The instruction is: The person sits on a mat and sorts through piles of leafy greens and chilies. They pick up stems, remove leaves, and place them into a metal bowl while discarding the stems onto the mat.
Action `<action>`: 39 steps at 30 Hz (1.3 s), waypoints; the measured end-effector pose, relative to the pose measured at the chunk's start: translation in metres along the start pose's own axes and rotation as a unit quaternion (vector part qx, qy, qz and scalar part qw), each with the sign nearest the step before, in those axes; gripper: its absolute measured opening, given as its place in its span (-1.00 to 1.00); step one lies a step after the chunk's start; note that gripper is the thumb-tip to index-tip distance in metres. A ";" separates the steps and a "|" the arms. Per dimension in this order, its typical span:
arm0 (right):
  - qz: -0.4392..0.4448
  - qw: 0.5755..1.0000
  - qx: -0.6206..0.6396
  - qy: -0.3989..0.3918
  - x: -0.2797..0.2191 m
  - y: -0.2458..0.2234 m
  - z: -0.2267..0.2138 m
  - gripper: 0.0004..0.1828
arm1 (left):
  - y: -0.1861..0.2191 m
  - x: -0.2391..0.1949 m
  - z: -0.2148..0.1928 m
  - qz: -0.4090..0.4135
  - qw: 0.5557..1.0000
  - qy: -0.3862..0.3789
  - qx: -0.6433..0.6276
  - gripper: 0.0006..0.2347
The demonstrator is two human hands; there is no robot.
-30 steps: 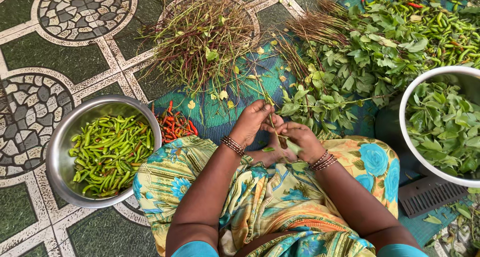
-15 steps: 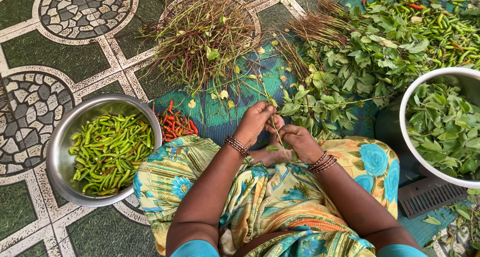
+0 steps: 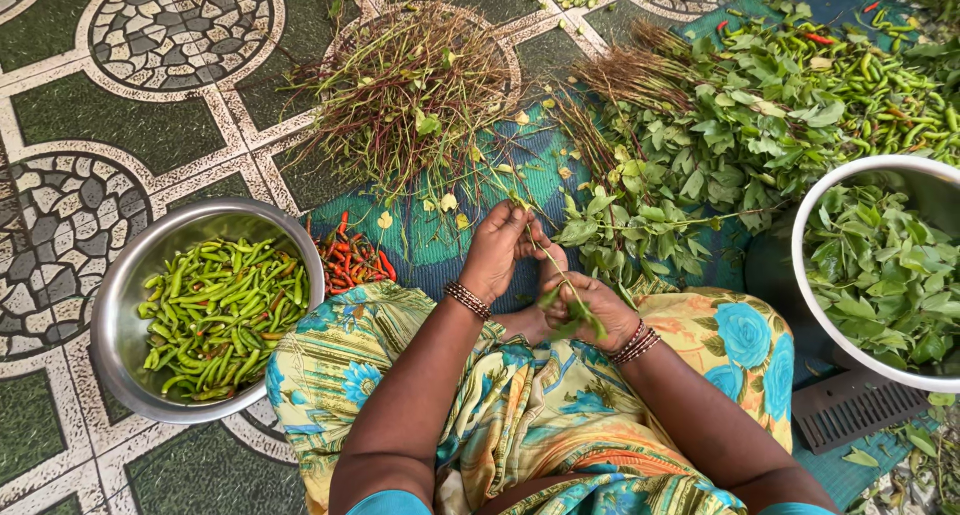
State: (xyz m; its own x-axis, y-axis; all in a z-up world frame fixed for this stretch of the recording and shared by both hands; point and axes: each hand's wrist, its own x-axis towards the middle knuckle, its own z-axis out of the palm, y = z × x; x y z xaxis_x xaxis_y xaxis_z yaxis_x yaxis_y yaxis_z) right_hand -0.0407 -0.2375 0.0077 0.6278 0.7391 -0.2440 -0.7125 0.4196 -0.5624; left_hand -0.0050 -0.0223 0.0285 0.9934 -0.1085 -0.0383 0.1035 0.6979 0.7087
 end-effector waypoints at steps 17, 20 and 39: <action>-0.027 0.997 -0.001 0.066 0.006 0.012 -0.013 -0.88 | -0.002 0.000 -0.004 0.022 0.999 0.016 0.044 -0.84; -0.001 0.997 0.022 0.075 0.003 0.012 -0.016 -0.82 | 0.002 0.002 -0.007 0.027 0.998 0.043 0.046 -0.84; -0.033 0.997 -0.065 0.032 -0.001 0.007 -0.011 -0.87 | 0.011 0.004 -0.015 0.037 0.994 0.070 0.077 -0.84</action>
State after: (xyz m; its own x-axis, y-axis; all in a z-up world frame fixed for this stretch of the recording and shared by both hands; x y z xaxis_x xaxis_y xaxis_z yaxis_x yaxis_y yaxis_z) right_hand -0.0429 -0.2413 -0.0048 0.6941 0.6747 -0.2511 -0.6250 0.3916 -0.6753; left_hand 0.0009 -0.0045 0.0259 0.9963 0.0461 -0.0725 0.0321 0.5828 0.8119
